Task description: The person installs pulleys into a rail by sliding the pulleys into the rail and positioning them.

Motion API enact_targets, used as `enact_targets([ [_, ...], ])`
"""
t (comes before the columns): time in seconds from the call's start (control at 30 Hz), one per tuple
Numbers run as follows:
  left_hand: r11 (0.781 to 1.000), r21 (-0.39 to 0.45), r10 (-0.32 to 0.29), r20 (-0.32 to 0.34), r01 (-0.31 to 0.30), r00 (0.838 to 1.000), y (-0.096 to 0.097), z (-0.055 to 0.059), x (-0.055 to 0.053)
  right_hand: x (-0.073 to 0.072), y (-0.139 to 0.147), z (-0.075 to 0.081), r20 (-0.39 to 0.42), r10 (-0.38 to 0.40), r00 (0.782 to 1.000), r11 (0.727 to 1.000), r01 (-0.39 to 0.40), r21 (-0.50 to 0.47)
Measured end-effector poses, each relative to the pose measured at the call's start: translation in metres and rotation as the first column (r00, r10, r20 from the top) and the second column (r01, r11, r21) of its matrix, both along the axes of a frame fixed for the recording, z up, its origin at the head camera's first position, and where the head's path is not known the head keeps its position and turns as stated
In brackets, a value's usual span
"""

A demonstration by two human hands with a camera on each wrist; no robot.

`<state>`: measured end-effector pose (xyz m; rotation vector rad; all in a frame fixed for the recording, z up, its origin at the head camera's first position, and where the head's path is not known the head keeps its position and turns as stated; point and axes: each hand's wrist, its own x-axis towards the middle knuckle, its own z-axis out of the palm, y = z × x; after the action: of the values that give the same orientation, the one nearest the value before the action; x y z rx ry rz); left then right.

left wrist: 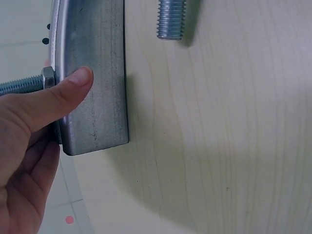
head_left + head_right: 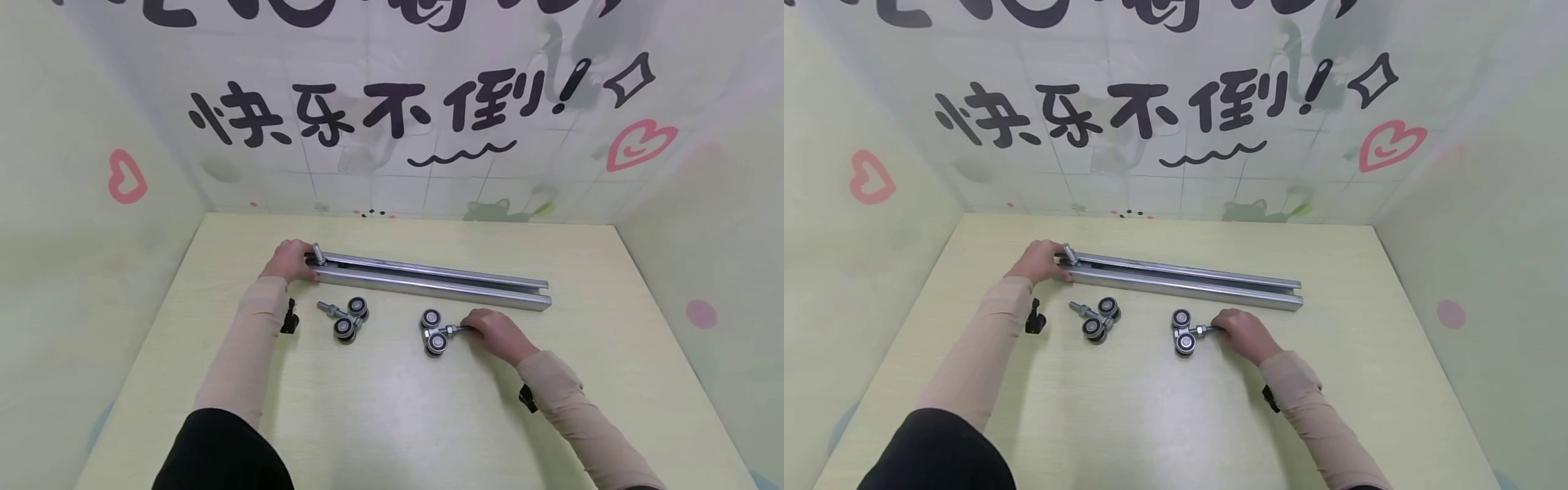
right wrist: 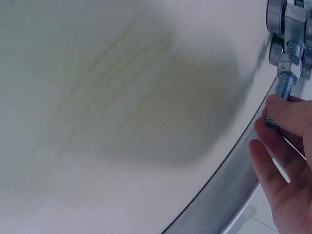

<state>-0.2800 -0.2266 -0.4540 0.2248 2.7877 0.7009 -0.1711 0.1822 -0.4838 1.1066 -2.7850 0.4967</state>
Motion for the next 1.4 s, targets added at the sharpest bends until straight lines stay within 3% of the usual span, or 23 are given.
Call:
enact_targets([
  [0.3,1.0,-0.003,0.01,0.001,-0.01,1.0,0.0,-0.001,-0.001,0.003,-0.002,0.008,-0.015,0.004,1.0,1.0,-0.004,0.001],
  [0.6,1.0,0.001,0.013,-0.003,-0.013,1.0,-0.001,-0.002,-0.001,0.003,-0.001,0.016,-0.125,0.037,0.992,0.997,-0.044,-0.058],
  [0.87,1.0,0.001,0.014,0.012,-0.014,1.0,0.0,0.0,0.0,0.004,-0.005,0.027,-0.158,0.073,0.985,0.994,-0.084,-0.063],
  [1.2,1.0,0.015,0.007,0.002,-0.007,1.0,-0.001,0.001,0.001,0.002,-0.013,0.038,-0.212,0.132,0.968,0.985,-0.153,-0.085],
  [1.4,1.0,0.002,0.007,-0.003,-0.007,1.0,0.0,0.002,0.002,0.0,-0.022,0.037,-0.273,0.179,0.945,0.976,-0.206,-0.074],
])
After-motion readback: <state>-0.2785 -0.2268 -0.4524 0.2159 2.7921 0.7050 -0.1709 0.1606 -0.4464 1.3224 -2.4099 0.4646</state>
